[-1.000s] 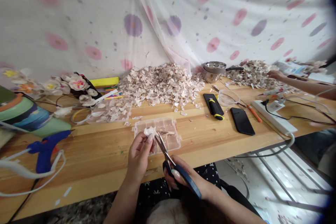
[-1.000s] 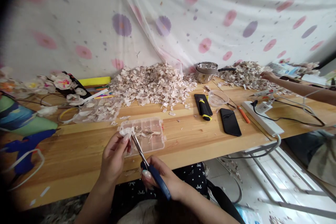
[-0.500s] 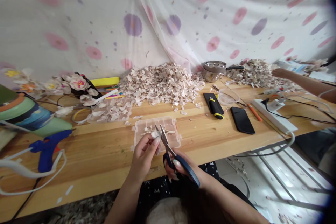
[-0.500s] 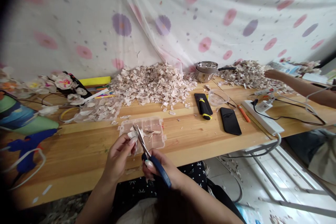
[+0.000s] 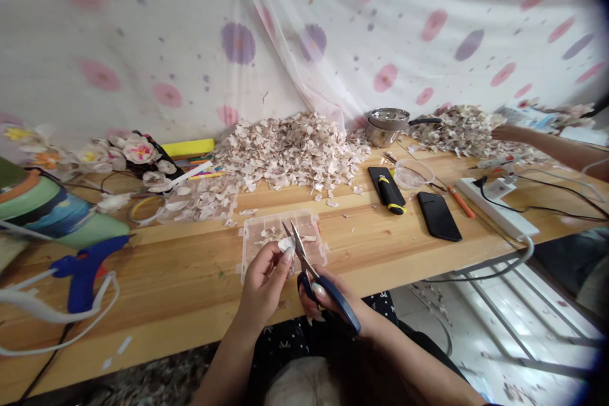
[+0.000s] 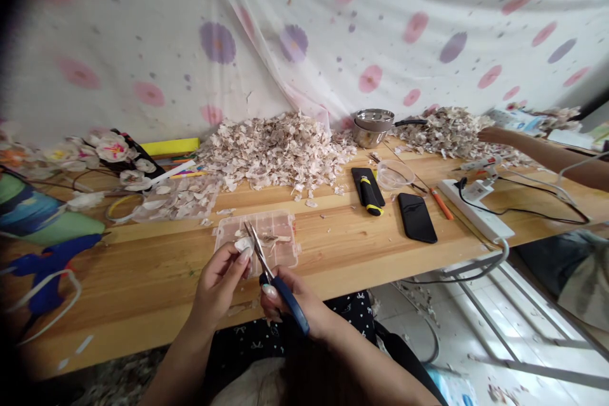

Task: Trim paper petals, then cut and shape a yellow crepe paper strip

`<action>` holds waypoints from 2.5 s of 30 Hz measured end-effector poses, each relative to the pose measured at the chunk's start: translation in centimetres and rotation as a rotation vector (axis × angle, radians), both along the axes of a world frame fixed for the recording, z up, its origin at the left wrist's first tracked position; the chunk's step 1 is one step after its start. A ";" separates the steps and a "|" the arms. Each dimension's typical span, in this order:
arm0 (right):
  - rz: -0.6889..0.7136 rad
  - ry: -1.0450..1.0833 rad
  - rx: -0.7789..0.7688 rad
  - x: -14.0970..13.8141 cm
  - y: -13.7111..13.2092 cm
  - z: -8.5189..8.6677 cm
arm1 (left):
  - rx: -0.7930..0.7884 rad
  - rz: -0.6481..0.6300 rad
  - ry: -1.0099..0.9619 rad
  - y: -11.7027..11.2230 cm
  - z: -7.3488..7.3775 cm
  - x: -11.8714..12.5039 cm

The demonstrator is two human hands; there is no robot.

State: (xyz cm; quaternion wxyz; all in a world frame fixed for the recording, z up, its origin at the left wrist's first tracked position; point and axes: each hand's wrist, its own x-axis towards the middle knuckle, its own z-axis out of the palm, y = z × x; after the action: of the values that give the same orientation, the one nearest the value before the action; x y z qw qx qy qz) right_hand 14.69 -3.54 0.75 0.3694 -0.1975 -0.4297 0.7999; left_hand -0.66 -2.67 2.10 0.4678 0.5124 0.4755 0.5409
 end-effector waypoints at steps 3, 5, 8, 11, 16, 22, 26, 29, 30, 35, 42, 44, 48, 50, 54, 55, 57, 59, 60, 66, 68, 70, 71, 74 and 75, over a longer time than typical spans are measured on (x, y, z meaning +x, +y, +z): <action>-0.004 0.005 -0.020 0.0 0.0 -0.3 | -0.007 0.003 0.016 0.1 0.0 0.1; -0.012 -0.001 -0.037 0.0 0.0 -0.5 | -0.014 0.003 0.017 0.1 0.0 0.1; -0.043 -0.021 -0.044 0.0 0.1 -0.9 | -0.033 -0.007 0.009 0.0 -0.2 -0.1; -0.115 -0.061 -0.010 0.0 0.3 -1.1 | -0.083 -0.059 -0.005 0.1 -0.6 -0.6; -0.339 -0.209 0.019 -0.1 1.2 -0.6 | -0.229 -0.299 -0.032 0.4 -0.8 -1.3; -0.385 -0.253 0.118 -0.4 1.9 0.1 | -0.400 -0.468 -0.135 -0.1 0.2 -1.0; -0.430 -0.228 0.215 -0.8 2.0 -0.7 | -0.372 -0.422 -0.128 0.1 -0.2 -0.9; -0.538 -0.218 0.286 -1.1 2.1 -1.3 | -0.326 -0.360 -0.121 0.2 -0.7 -0.6; -0.569 -0.222 0.306 -1.1 2.2 -1.3 | -0.309 -0.336 -0.116 0.3 -0.8 -0.5; -0.621 -0.232 0.324 -1.2 2.2 -0.7 | -0.221 -0.216 -0.074 0.0 -0.5 -0.1; -0.452 -0.165 0.211 -1.2 1.1 -2.1 | -0.094 -0.015 -0.037 -0.1 0.2 -0.3; -0.439 -0.163 0.210 -0.9 0.9 -2.6 | -0.080 0.046 -0.001 0.4 0.0 -1.0; -0.556 -0.225 0.223 1.2 1.5 -2.7 | -0.085 0.221 0.134 2.4 -0.6 -5.0; -0.636 -0.316 0.246 2.8 2.3 -2.5 | -0.102 0.289 0.234 3.8 -0.9 -8.1; -0.776 -0.502 0.269 5.7 3.7 -2.6 | -0.120 0.416 0.427 7.3 -1.0 -14.3; -0.793 -0.521 0.259 6.2 3.9 -2.8 | -0.128 0.440 0.474 8.3 -1.0 -15.6; -0.825 -0.541 0.228 7.0 4.2 -3.3 | -0.145 0.475 0.551 10.3 -1.1 -17.8; -0.841 -0.570 0.206 7.4 4.4 -3.7 | -0.166 0.497 0.609 12.3 -1.3 -19.2; -0.837 -0.589 0.203 7.4 4.5 -3.9 | -0.167 0.504 0.632 13.1 -1.5 -19.8; -0.854 -0.573 0.215 7.2 4.5 -4.3 | -0.163 0.570 0.719 14.6 -3.3 -20.9; -0.845 -0.562 0.215 7.3 4.6 -4.4 | -0.154 0.638 0.723 14.1 -3.8 -21.0; -0.828 -0.558 0.218 7.4 4.8 -4.5 | -0.141 0.686 0.729 13.5 -4.0 -20.9; -0.817 -0.556 0.220 7.4 5.0 -4.5 | -0.133 0.700 0.736 13.3 -4.0 -20.8; -0.799 -0.567 0.243 7.4 5.5 -4.6 | -0.101 0.699 0.766 12.8 -3.7 -19.9; -0.805 -0.574 0.255 7.3 5.7 -4.6 | -0.085 0.684 0.777 12.7 -3.6 -19.5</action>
State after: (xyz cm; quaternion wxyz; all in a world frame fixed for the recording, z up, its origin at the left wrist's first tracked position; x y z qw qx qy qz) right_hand 21.98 2.14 -3.85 0.5365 -0.5126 -0.4978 0.4490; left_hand -20.12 10.01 -1.48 0.0735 0.4713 0.7758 0.4129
